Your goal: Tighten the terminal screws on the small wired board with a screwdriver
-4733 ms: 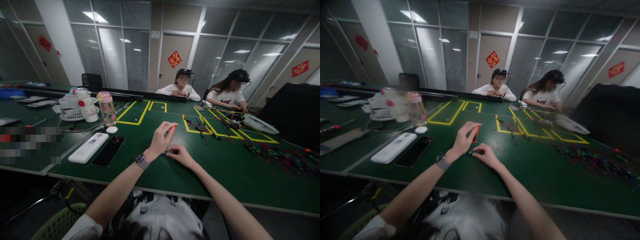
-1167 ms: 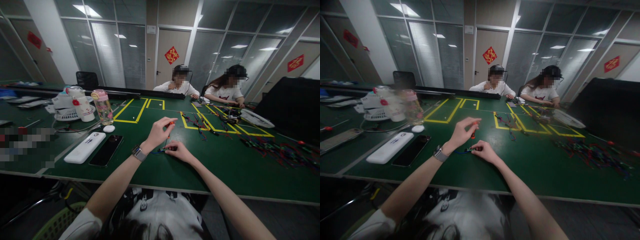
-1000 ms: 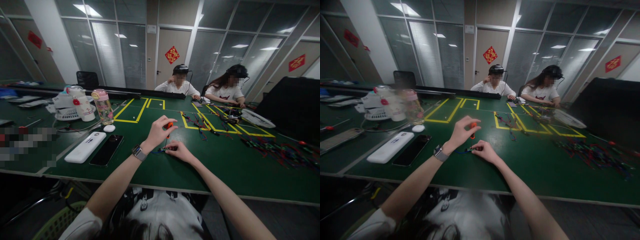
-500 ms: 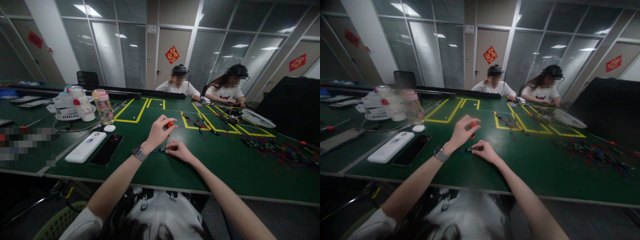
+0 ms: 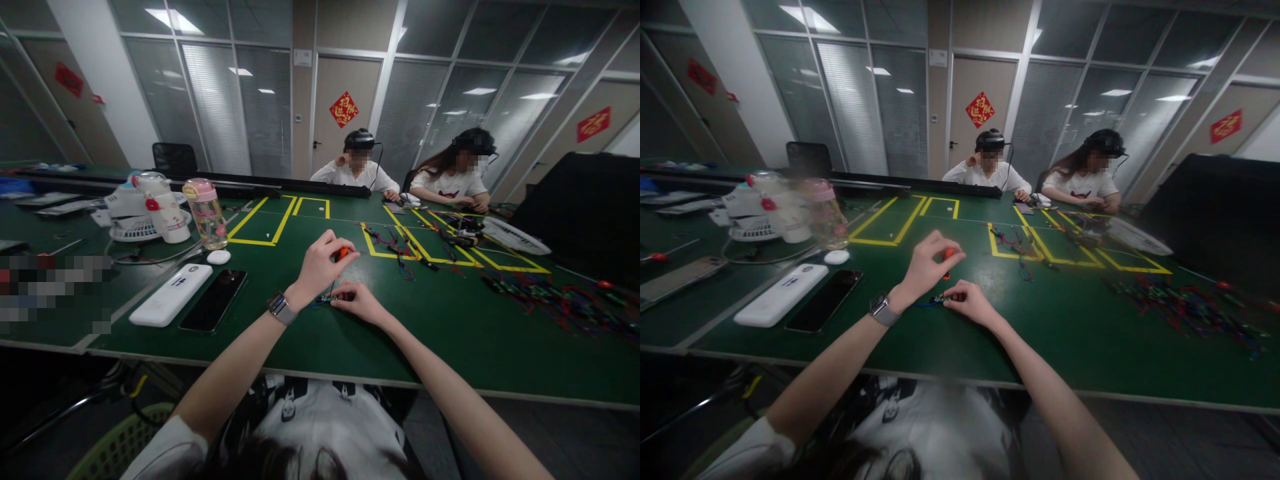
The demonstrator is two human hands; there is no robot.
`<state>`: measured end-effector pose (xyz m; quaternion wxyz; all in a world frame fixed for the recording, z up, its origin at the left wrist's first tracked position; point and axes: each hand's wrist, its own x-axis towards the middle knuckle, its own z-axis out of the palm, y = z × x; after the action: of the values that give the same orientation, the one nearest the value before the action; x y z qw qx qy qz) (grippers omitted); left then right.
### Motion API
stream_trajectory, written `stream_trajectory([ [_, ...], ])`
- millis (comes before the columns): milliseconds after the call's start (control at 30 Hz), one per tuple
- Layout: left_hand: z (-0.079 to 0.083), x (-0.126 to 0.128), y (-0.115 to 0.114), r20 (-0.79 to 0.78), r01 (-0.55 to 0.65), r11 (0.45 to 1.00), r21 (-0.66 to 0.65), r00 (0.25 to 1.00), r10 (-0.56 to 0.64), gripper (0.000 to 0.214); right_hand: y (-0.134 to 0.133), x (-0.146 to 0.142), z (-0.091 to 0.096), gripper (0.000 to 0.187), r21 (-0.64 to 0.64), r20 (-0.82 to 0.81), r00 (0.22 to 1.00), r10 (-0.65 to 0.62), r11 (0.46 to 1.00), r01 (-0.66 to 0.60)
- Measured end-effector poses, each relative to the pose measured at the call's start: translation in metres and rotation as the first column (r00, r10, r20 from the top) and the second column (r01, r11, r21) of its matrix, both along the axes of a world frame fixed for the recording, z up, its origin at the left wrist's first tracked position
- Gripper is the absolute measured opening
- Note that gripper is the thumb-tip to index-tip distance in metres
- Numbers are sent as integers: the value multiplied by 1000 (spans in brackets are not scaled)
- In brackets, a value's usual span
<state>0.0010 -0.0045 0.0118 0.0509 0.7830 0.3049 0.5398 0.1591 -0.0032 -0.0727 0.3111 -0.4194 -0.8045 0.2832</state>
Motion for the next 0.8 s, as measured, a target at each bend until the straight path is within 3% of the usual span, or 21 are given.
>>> stream_trajectory([
  [67, -1, -1, -1, 5, 24, 1000, 5, 1000, -24, 11, 0, 0, 0, 17, 1, 2, 1000, -3, 1000, 3],
  [233, 0, -1, -2, 69, 243, 965, -95, 969, -237, 22, 0, -1, 1, 17, 4, 7, 1000, 0, 1000, 0],
  [367, -1, 2, -3, 63, 114, 993, -37, 992, -112, 8, 0, -1, 0, 18, 17, 12, 1000, 0, 1000, 0],
  [433, -3, 2, -4, 57, 57, 998, 0, 997, -57, 11, 0, -1, 0, 18, 25, 14, 1000, -4, 1000, 4],
  [533, -4, 1, -4, 50, 114, 993, 18, 992, -115, 22, 1, 0, -1, 17, 27, 14, 1000, 0, 1000, -1],
  [667, -4, 1, -1, 70, 252, 965, -75, 967, -247, 28, 1, 0, -2, 17, 21, 10, 1000, 7, 1000, -8],
  [800, -4, 1, 0, 96, 118, 993, -23, 989, -115, 11, 1, 0, -3, 17, 21, -1, 1000, 2, 1000, -2],
])
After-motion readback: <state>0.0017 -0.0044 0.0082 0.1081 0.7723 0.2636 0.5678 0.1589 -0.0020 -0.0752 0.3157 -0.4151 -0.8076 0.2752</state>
